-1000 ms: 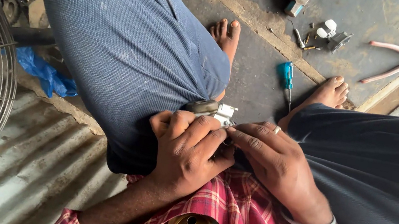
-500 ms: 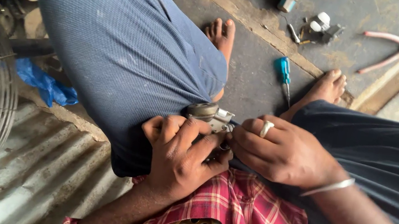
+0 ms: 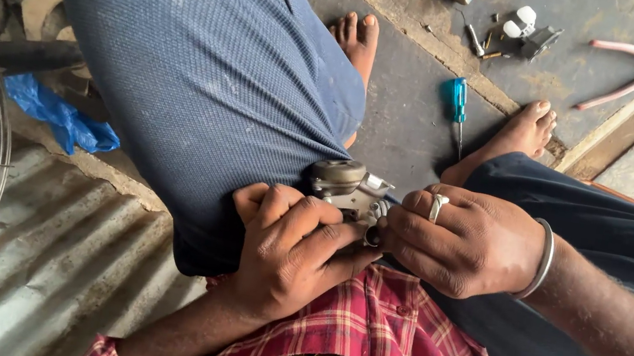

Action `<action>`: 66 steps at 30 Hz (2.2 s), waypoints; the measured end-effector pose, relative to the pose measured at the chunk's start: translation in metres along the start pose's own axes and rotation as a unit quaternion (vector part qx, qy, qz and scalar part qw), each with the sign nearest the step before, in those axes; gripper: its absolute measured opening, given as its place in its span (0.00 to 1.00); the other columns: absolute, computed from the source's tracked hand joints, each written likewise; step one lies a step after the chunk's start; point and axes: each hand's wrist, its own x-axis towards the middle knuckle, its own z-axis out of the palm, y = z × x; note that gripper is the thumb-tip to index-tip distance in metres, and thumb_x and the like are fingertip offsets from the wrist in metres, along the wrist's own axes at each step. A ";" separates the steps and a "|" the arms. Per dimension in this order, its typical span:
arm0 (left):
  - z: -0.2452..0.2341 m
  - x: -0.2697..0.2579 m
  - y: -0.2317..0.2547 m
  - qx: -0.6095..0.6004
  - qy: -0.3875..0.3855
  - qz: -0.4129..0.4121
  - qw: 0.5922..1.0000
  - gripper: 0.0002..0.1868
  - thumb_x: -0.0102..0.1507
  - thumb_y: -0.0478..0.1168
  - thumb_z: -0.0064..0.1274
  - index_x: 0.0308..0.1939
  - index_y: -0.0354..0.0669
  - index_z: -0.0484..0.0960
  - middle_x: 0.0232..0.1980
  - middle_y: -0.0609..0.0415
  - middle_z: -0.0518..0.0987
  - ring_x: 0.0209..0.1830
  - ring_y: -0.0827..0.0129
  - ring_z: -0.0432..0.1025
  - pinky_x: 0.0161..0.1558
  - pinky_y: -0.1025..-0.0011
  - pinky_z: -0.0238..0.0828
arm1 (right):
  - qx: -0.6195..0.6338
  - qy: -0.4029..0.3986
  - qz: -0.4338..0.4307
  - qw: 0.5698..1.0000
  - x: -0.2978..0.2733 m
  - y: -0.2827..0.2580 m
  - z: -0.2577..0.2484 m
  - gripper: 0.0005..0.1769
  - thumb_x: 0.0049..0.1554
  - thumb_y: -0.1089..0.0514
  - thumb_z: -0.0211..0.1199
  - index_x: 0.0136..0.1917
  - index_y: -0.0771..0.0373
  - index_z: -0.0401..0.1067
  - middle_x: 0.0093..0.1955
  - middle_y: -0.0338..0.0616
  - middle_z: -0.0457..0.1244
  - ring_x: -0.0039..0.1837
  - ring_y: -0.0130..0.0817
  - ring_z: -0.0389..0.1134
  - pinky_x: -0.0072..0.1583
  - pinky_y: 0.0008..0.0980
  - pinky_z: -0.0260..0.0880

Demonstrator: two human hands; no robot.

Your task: Cleaning and reassembling a motorcycle carburetor.

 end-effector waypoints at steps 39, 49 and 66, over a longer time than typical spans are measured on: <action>-0.008 0.032 0.000 -0.063 -0.099 -0.018 0.993 0.11 0.63 0.46 0.69 0.44 0.47 0.86 0.39 0.66 0.74 0.45 0.72 0.65 0.52 0.59 0.54 | 0.349 0.113 0.316 0.875 -0.032 -0.015 0.044 0.19 0.53 0.65 0.72 0.58 0.65 0.77 0.51 0.44 0.67 0.52 0.37 0.72 0.52 0.33 0.73; -0.027 0.033 0.004 -0.045 -0.108 -0.026 0.993 0.09 0.63 0.43 0.67 0.46 0.45 0.88 0.38 0.66 0.73 0.43 0.72 0.65 0.50 0.60 0.54 | 0.364 0.143 0.327 0.860 -0.024 -0.025 0.046 0.17 0.53 0.58 0.74 0.53 0.67 0.77 0.50 0.46 0.67 0.53 0.37 0.72 0.53 0.32 0.72; -0.018 0.040 0.030 -0.005 -0.072 -0.060 0.996 0.16 0.57 0.44 0.73 0.39 0.42 0.82 0.36 0.57 0.73 0.37 0.62 0.68 0.40 0.62 0.66 | 0.244 0.276 0.355 0.859 -0.011 -0.062 0.074 0.20 0.50 0.58 0.77 0.51 0.69 0.76 0.47 0.50 0.67 0.46 0.41 0.72 0.47 0.34 0.73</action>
